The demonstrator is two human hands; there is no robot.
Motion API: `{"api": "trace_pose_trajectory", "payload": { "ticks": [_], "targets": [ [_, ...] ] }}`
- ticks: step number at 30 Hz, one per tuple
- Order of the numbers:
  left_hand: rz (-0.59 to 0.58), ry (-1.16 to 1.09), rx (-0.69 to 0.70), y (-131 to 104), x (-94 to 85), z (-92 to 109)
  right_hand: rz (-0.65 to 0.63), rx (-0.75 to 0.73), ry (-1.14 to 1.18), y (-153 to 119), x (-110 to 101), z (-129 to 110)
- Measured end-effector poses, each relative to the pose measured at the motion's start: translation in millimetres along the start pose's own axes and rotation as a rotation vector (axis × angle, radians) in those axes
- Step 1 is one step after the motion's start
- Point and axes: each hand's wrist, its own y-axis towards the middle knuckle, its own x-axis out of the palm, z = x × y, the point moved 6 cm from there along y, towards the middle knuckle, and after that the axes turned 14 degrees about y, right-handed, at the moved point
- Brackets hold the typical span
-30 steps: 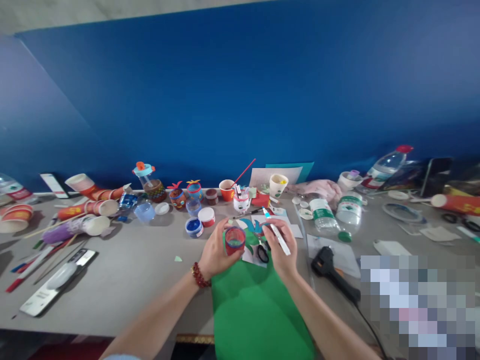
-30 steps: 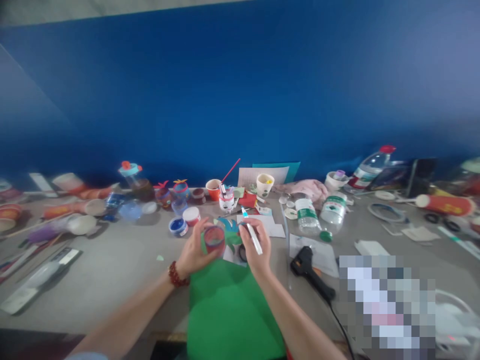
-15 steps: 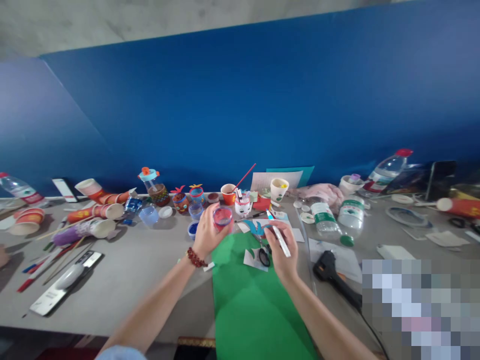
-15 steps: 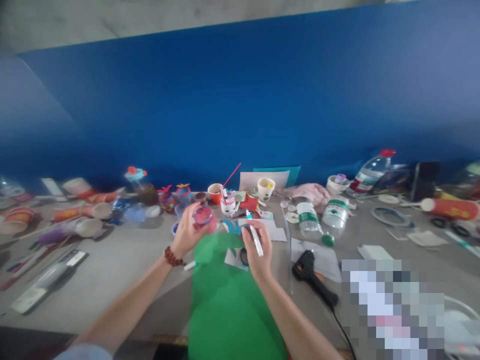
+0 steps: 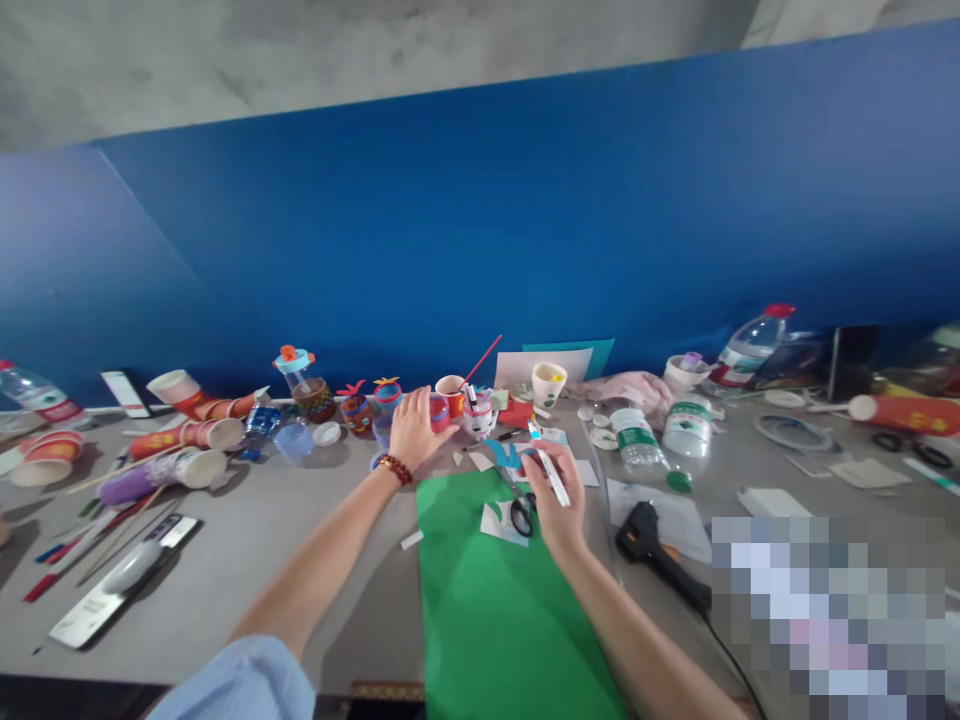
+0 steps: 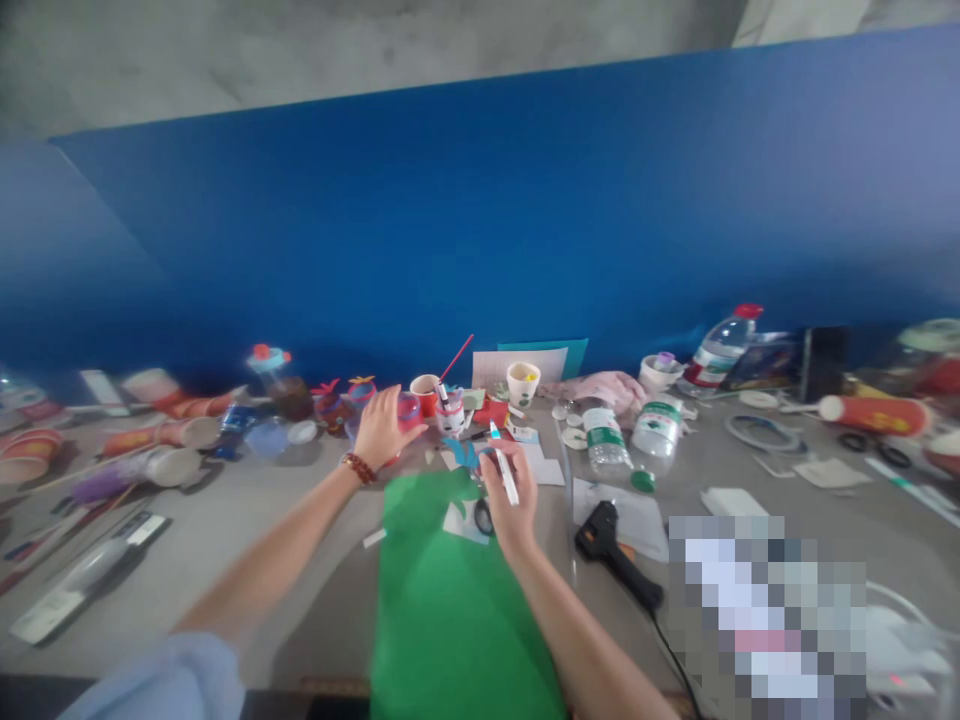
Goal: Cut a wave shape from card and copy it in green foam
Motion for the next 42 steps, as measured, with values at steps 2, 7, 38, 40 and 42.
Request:
{"api": "trace_pose_trajectory", "payload": {
  "ticks": [2, 7, 38, 40, 42],
  "targets": [
    [0.102, -0.066, 0.046, -10.7, -19.0, 4.0, -0.001, 0.022, 0.007, -0.3, 0.3, 1.0],
    [-0.086, -0.257, 0.147, -70.7, -39.6, 4.4, 0.002, 0.036, -0.013, -0.1, 0.1, 2.6],
    [-0.351, -1.664, -0.543, -79.4, -5.3, 41.1, -0.426, 0.16, 0.23, -24.9, 33.9, -9.3],
    [-0.361, -1.734, -0.597, -77.2, -3.7, 46.8, -0.473, 0.172, 0.24, -26.6, 36.2, -13.9],
    [-0.382, -1.765, -0.627, -77.4, -3.3, 51.0, -0.499, 0.196, 0.236, -27.4, 37.4, -16.1]
  ]
}}
